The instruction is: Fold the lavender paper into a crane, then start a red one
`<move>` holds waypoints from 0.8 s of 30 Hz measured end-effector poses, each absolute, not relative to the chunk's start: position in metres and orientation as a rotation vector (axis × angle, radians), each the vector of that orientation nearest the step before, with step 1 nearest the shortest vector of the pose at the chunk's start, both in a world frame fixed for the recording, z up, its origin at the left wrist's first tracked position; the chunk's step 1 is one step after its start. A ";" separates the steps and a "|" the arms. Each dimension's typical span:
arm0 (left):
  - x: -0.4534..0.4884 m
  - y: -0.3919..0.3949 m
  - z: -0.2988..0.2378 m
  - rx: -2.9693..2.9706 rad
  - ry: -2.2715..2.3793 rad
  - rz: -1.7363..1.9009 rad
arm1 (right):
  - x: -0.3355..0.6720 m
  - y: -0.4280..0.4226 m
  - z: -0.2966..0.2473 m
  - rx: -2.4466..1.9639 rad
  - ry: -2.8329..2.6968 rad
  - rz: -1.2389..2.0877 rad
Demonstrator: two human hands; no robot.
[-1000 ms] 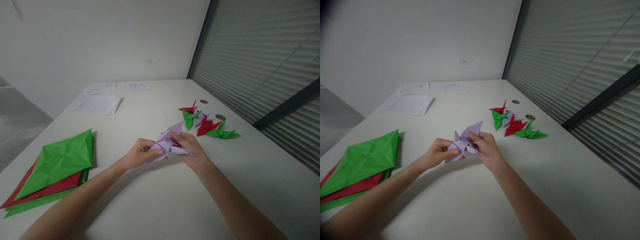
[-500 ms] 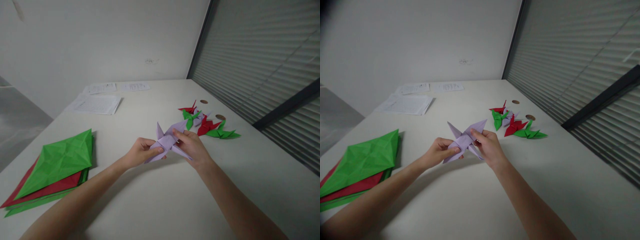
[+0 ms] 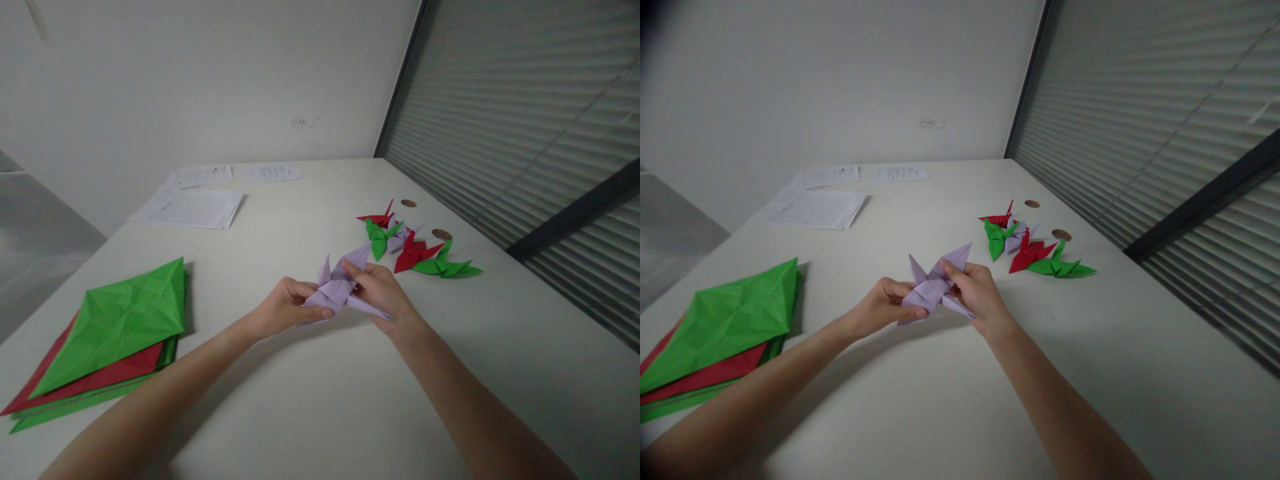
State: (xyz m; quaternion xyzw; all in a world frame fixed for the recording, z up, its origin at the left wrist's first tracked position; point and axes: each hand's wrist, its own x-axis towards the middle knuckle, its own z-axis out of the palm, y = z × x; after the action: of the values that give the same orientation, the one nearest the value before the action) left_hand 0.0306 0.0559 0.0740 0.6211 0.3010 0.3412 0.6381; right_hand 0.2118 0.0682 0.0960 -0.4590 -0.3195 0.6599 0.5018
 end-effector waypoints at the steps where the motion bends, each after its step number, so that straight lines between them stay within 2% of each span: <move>1: 0.031 0.056 0.075 1.417 0.681 0.777 | 0.212 0.068 0.097 -1.102 -0.762 1.602; 13: 0.027 0.058 0.078 1.470 0.634 0.815 | 0.214 0.064 0.101 -1.050 -0.840 1.620; 20: 0.029 0.058 0.078 1.385 0.750 0.821 | 0.216 0.070 0.089 -1.169 -0.967 1.481; 24: 0.031 0.058 0.078 1.333 0.799 0.851 | 0.215 0.069 0.089 -1.097 -0.976 1.567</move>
State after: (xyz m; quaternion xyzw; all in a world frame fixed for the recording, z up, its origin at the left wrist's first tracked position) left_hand 0.0314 0.0582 0.0782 0.5827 0.3493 0.3720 0.6325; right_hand 0.2149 0.0686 0.0887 -0.4490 -0.3994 0.6414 0.4769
